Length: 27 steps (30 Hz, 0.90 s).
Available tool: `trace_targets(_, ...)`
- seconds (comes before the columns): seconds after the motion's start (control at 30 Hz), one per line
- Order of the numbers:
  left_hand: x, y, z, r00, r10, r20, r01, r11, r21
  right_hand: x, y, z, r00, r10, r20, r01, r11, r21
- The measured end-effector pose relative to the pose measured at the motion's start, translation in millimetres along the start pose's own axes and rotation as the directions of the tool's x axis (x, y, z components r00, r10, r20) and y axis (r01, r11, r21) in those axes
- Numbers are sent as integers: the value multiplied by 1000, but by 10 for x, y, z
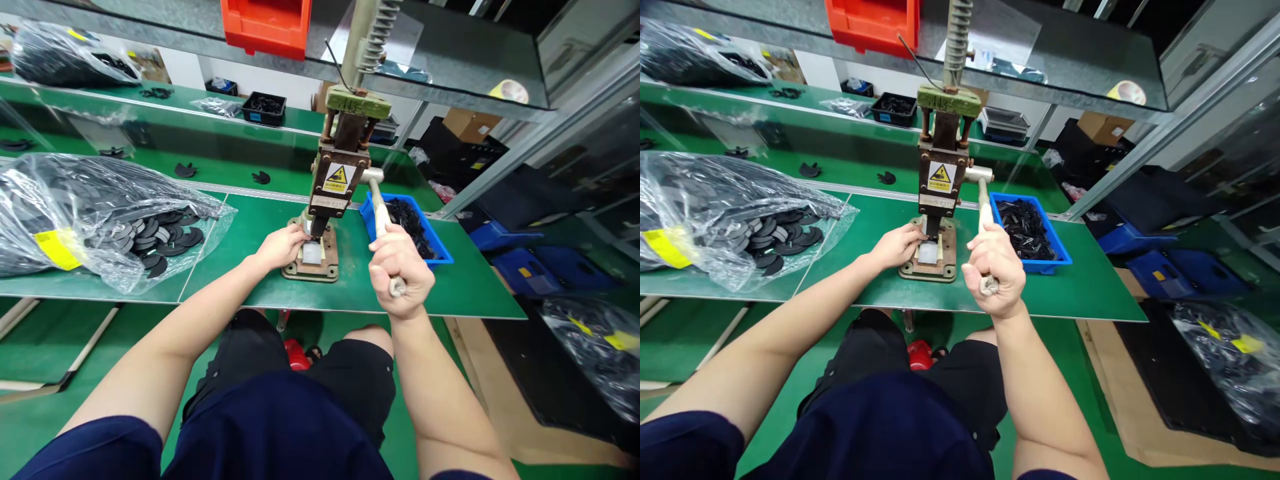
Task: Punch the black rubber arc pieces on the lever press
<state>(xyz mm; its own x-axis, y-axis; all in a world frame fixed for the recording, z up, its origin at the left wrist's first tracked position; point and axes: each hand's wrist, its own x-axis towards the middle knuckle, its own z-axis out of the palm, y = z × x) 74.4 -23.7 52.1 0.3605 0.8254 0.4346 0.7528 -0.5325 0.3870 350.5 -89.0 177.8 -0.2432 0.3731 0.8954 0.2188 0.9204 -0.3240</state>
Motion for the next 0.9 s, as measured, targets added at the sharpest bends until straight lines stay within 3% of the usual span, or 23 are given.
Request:
trace_targets(0.2,-199,-94,-161,996,-76,-38,76,997,-4,-132,50,73,998,-5,-69,2,999,-37)
trace_targets(0.33,-562,-533,-614,971,-238,-30,240,952,190,-109,92,140,988,-37,-147,34,999,-21)
trace_targets(0.4,-790,-800,-936,919,-394,-31,381,861,337,-109,111,164,985,-44,-166,42,999,-16)
trace_targets(0.47,-1003,-1039,-1244,829,-557,-52,512,718,471,-115,119,175,983,-43,-179,41,999,-17)
trace_targets(0.53,-1168,-1221,-1472,737,-674,-43,577,596,559,-122,122,172,983,-44,-177,41,999,-20)
trace_targets(0.6,-1272,-1335,-1593,683,-730,10,580,551,600,-126,124,163,985,-43,-166,40,999,-20)
trace_targets(0.67,-1320,-1385,-1622,676,-734,57,563,566,602,-126,127,152,987,-41,-154,37,999,-29)
trace_targets(0.9,-1251,-1261,-1511,736,-670,99,489,627,607,-124,95,119,994,-39,-99,36,999,-30)
